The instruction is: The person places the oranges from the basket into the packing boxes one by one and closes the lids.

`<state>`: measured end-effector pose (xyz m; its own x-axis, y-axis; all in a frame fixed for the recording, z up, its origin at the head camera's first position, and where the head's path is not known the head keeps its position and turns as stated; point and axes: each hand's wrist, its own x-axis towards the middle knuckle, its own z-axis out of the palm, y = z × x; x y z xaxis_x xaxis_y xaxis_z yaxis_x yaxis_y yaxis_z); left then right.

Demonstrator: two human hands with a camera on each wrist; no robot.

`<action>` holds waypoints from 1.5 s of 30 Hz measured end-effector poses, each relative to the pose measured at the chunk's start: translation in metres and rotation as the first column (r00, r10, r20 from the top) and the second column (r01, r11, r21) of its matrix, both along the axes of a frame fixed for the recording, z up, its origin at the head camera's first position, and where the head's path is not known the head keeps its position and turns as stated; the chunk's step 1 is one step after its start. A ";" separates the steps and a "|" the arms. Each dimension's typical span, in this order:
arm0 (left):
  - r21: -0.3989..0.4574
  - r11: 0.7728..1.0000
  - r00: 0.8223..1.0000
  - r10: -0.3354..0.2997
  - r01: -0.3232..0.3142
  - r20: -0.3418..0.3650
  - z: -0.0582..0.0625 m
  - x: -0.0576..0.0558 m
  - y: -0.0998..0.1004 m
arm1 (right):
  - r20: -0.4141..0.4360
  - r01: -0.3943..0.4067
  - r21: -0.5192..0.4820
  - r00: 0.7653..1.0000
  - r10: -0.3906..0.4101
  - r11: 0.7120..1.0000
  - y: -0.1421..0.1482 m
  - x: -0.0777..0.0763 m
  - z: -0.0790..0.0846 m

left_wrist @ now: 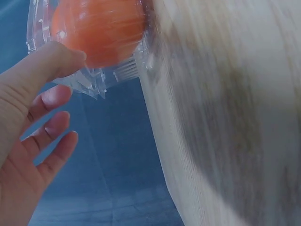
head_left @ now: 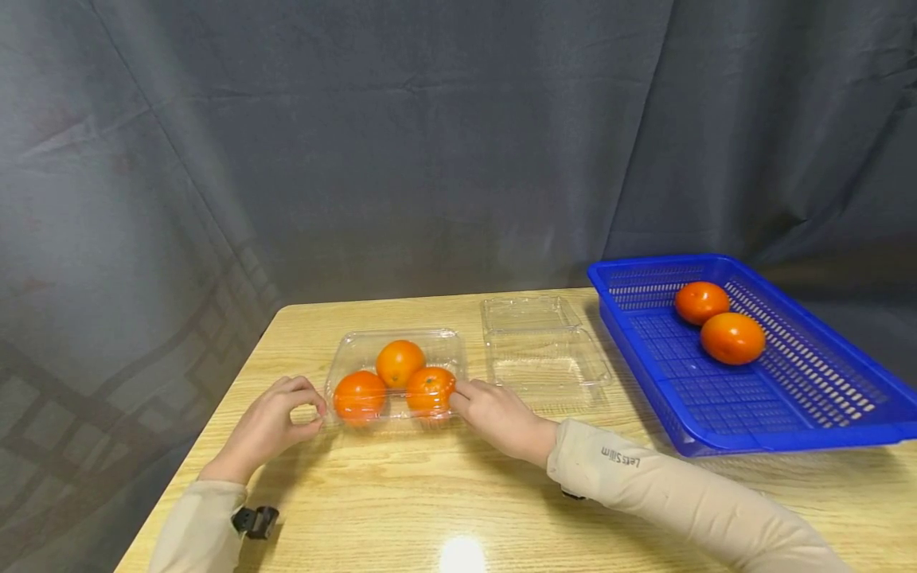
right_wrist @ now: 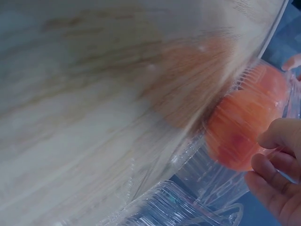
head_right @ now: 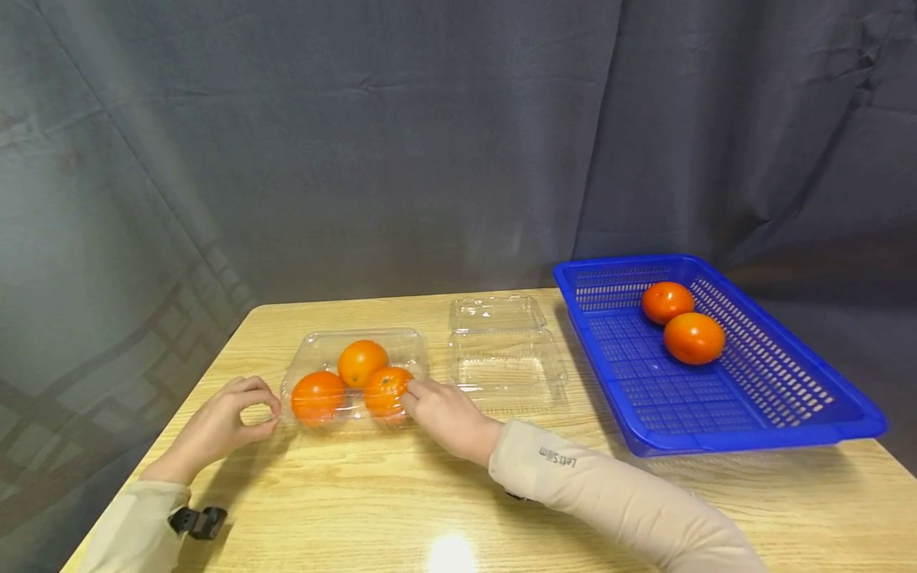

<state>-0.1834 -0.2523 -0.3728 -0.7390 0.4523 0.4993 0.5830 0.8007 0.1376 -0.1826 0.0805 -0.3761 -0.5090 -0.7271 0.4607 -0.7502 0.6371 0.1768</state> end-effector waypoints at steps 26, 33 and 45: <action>-0.033 0.999 0.999 -0.017 0.016 -0.027 0.005 -0.001 0.002 | 0.042 -0.005 -0.009 0.999 0.006 1.000 0.000 0.002 0.003; -0.025 1.000 1.000 -0.018 0.018 -0.010 0.006 0.000 0.003 | 0.059 0.011 0.000 0.998 -0.011 1.000 0.000 0.004 0.004; -0.012 1.000 1.000 -0.013 0.012 -0.007 0.005 -0.001 0.003 | 0.017 -0.015 0.007 1.000 0.015 1.000 0.001 0.003 0.002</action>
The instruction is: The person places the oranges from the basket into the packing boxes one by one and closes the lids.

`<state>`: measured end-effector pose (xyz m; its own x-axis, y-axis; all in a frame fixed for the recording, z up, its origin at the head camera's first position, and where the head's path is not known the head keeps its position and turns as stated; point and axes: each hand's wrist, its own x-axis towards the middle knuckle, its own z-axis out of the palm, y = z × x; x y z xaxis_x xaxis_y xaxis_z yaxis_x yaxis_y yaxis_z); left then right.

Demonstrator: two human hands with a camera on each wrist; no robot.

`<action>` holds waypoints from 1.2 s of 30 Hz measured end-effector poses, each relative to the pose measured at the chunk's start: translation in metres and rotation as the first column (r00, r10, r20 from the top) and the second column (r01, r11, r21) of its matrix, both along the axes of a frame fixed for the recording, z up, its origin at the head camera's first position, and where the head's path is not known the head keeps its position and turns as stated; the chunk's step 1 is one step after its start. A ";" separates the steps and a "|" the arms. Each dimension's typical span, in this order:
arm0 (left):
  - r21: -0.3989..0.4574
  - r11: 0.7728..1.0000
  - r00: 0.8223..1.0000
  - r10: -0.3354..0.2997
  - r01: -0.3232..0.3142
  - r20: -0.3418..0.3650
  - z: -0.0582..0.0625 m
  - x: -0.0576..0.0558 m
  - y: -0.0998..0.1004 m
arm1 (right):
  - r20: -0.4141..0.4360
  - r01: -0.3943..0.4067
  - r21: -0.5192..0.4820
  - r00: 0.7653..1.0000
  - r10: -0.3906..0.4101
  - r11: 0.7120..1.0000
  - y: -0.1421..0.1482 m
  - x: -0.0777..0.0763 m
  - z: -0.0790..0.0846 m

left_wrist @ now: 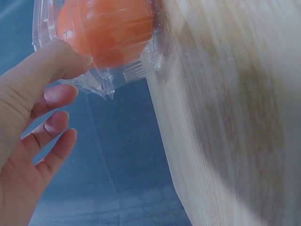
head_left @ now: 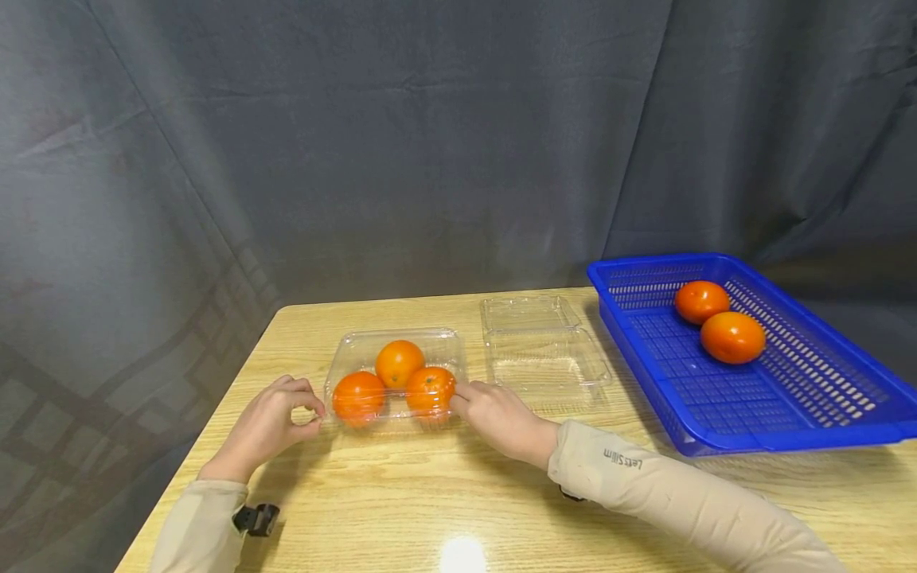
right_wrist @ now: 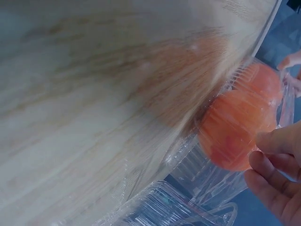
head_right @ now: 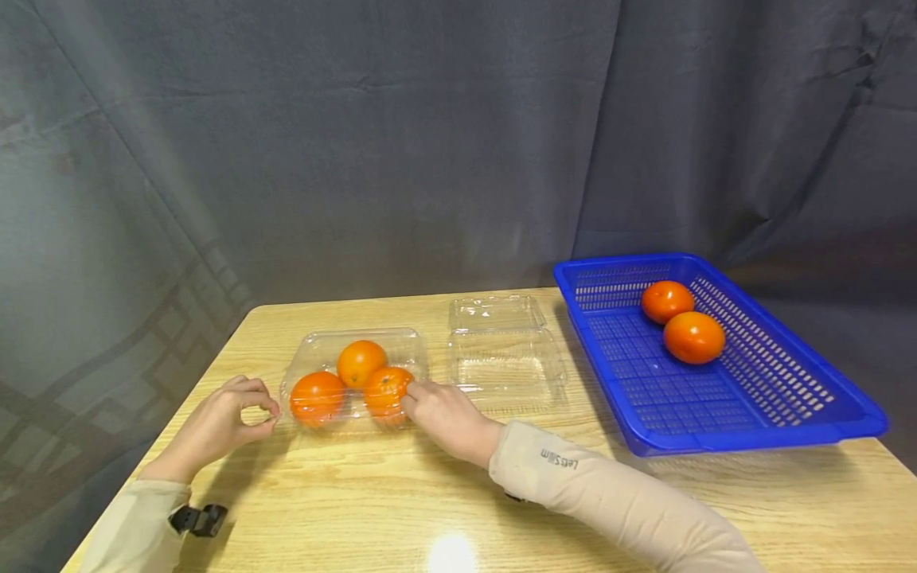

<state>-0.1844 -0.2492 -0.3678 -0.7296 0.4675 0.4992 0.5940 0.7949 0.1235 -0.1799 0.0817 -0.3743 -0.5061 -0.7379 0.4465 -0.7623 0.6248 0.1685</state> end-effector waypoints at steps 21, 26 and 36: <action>-0.005 1.000 0.999 0.010 -0.010 0.034 0.001 0.002 0.000 | -0.094 -0.045 0.026 0.994 0.048 0.999 0.001 -0.004 -0.002; -0.005 1.000 0.999 0.022 -0.021 0.041 0.000 0.001 0.000 | -0.085 -0.025 0.029 0.996 0.027 0.999 0.000 -0.003 -0.002; -0.011 1.000 0.999 0.027 -0.026 0.041 0.001 0.002 0.001 | -0.016 0.023 0.058 1.000 -0.022 0.998 0.001 0.000 0.002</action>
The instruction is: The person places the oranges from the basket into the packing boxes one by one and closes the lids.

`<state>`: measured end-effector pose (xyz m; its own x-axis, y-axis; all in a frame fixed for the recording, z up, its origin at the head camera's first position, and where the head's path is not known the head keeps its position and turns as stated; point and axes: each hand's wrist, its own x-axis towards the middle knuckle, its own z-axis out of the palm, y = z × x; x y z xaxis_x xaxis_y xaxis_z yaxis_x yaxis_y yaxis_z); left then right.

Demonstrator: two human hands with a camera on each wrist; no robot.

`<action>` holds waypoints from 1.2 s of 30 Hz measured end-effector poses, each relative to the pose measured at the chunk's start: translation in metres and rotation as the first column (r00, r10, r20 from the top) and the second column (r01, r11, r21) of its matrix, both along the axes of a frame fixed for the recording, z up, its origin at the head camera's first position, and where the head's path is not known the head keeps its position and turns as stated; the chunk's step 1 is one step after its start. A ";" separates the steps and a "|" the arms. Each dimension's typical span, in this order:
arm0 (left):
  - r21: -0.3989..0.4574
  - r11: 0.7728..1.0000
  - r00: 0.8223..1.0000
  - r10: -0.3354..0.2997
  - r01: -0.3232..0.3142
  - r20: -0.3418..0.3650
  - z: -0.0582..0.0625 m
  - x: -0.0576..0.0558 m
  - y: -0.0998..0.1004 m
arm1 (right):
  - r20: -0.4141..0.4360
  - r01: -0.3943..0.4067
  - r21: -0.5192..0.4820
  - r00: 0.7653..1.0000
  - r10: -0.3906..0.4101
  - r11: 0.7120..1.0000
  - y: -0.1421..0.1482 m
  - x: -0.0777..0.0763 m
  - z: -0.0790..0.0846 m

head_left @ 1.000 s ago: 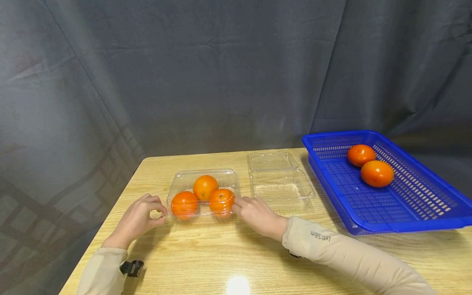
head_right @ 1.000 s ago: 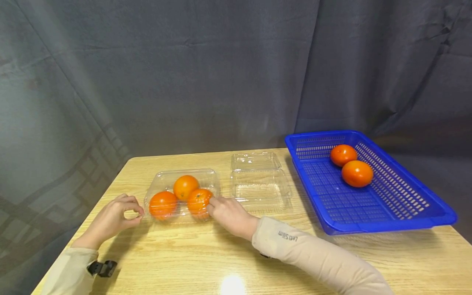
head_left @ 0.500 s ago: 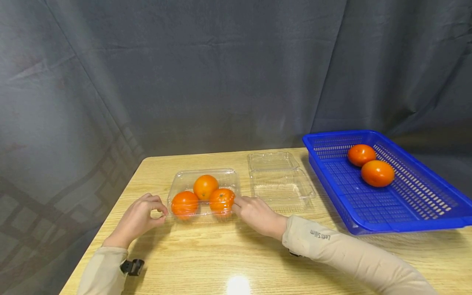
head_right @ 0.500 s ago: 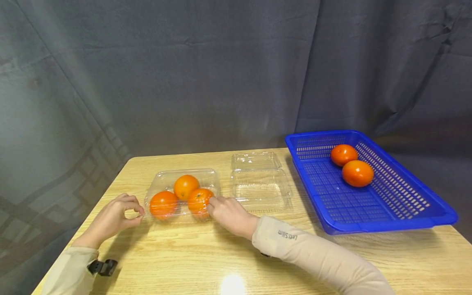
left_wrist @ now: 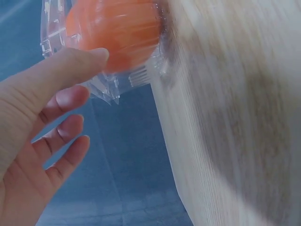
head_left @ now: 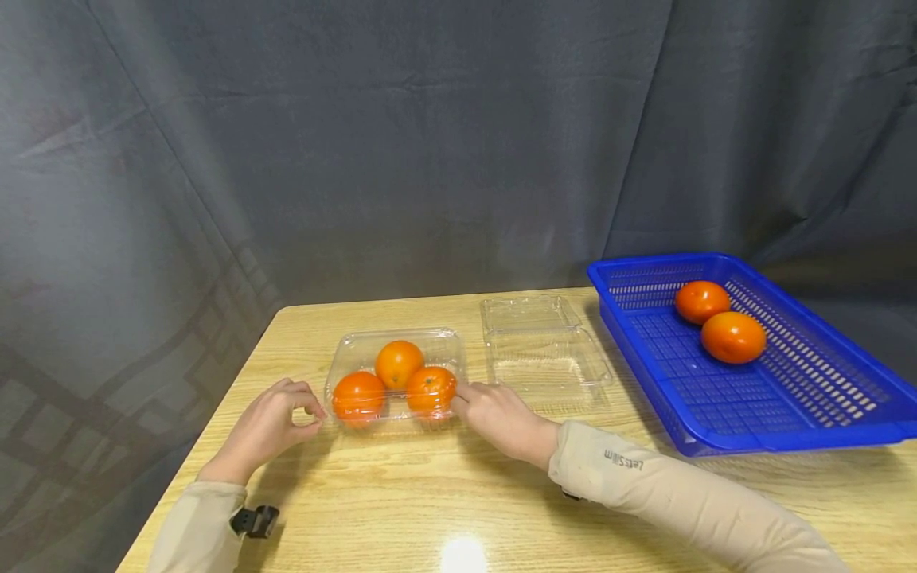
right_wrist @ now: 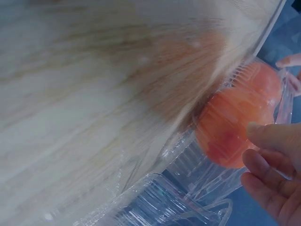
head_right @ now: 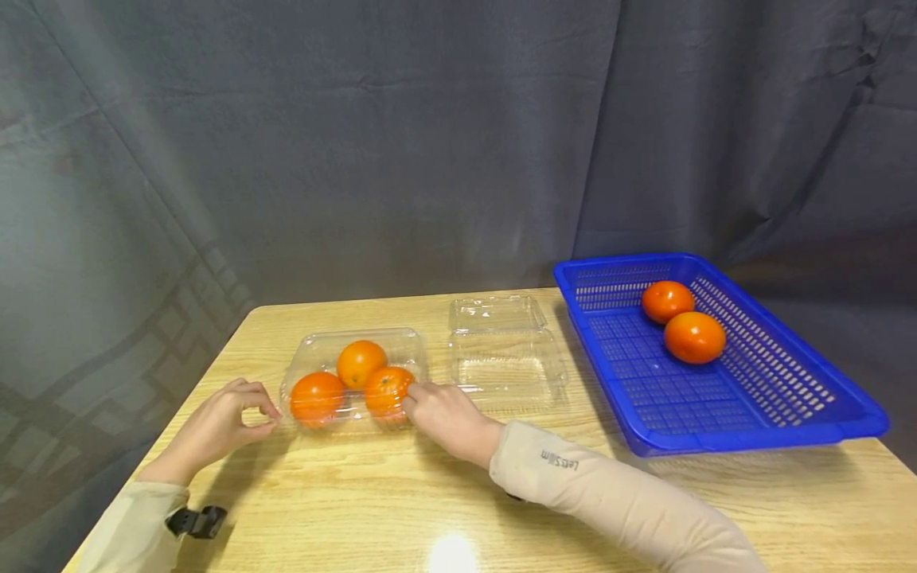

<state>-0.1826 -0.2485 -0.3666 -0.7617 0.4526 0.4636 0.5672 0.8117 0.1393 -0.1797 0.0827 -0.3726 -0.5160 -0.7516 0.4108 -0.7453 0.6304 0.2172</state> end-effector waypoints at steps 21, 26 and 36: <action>-0.073 0.997 0.987 0.038 -0.027 0.156 0.018 0.009 0.005 | 0.088 -0.034 -0.057 0.995 0.039 0.998 0.011 0.007 0.004; -0.124 0.990 0.976 0.097 -0.074 0.195 0.027 0.010 0.009 | 0.103 -0.030 -0.041 0.994 0.034 0.999 0.013 0.010 0.008; -0.112 0.988 0.993 0.110 -0.104 0.045 0.047 0.011 0.047 | 0.180 0.003 0.007 0.984 -0.004 1.000 0.024 0.016 0.022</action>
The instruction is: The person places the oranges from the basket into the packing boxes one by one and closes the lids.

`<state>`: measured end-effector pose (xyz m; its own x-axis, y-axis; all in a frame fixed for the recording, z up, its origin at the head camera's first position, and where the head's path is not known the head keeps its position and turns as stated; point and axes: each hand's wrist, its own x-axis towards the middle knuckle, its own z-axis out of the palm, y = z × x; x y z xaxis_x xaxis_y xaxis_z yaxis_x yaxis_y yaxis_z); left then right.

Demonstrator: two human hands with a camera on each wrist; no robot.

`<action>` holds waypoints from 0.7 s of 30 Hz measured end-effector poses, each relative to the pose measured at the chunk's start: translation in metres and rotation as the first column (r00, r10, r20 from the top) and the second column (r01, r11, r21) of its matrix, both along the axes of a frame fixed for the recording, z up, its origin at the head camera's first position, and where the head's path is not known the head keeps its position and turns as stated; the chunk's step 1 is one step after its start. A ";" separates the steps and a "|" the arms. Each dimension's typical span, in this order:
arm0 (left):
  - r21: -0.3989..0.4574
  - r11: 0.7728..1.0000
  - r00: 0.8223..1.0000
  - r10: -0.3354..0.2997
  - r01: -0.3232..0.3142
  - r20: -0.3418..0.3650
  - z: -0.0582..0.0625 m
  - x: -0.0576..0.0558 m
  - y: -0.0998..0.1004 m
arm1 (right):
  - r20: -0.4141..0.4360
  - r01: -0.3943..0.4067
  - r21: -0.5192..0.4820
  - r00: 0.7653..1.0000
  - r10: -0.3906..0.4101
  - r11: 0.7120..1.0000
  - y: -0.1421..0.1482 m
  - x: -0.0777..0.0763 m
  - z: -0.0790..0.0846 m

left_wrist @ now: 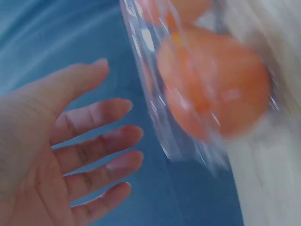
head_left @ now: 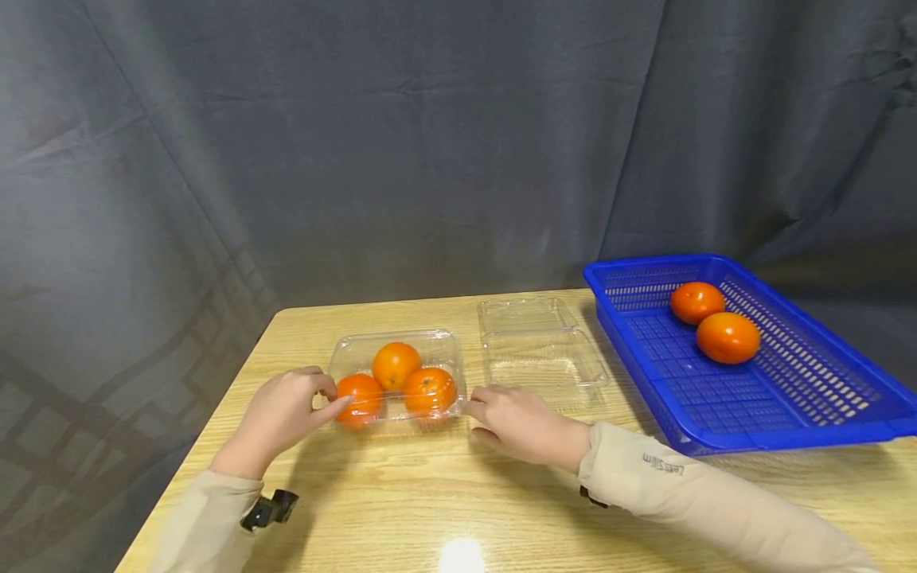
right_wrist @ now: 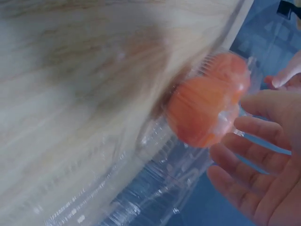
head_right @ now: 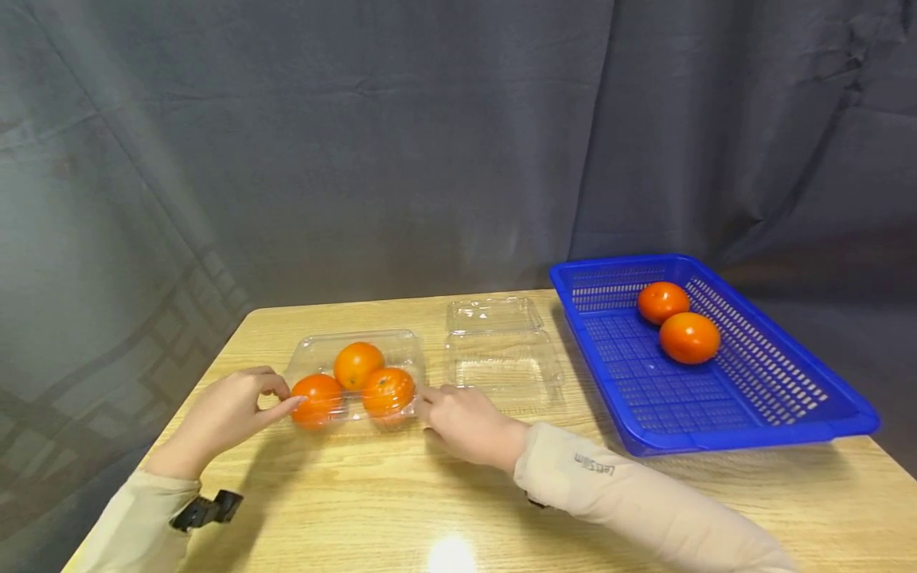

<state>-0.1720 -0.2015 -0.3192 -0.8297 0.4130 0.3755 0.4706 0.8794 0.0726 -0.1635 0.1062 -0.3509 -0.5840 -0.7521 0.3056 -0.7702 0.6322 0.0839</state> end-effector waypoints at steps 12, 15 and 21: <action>-0.071 0.985 0.968 -0.170 0.159 -0.182 0.011 -0.003 0.073 | -0.027 0.047 -0.005 0.999 -0.047 0.999 0.032 0.006 0.024; -0.085 0.978 0.956 -0.206 0.193 -0.206 0.010 -0.005 0.089 | -0.052 0.067 -0.006 0.996 -0.067 0.998 0.040 0.007 0.031; -0.139 0.959 0.937 -0.272 0.246 -0.218 0.007 -0.008 0.117 | -0.090 0.096 -0.013 0.991 -0.096 0.995 0.058 0.008 0.044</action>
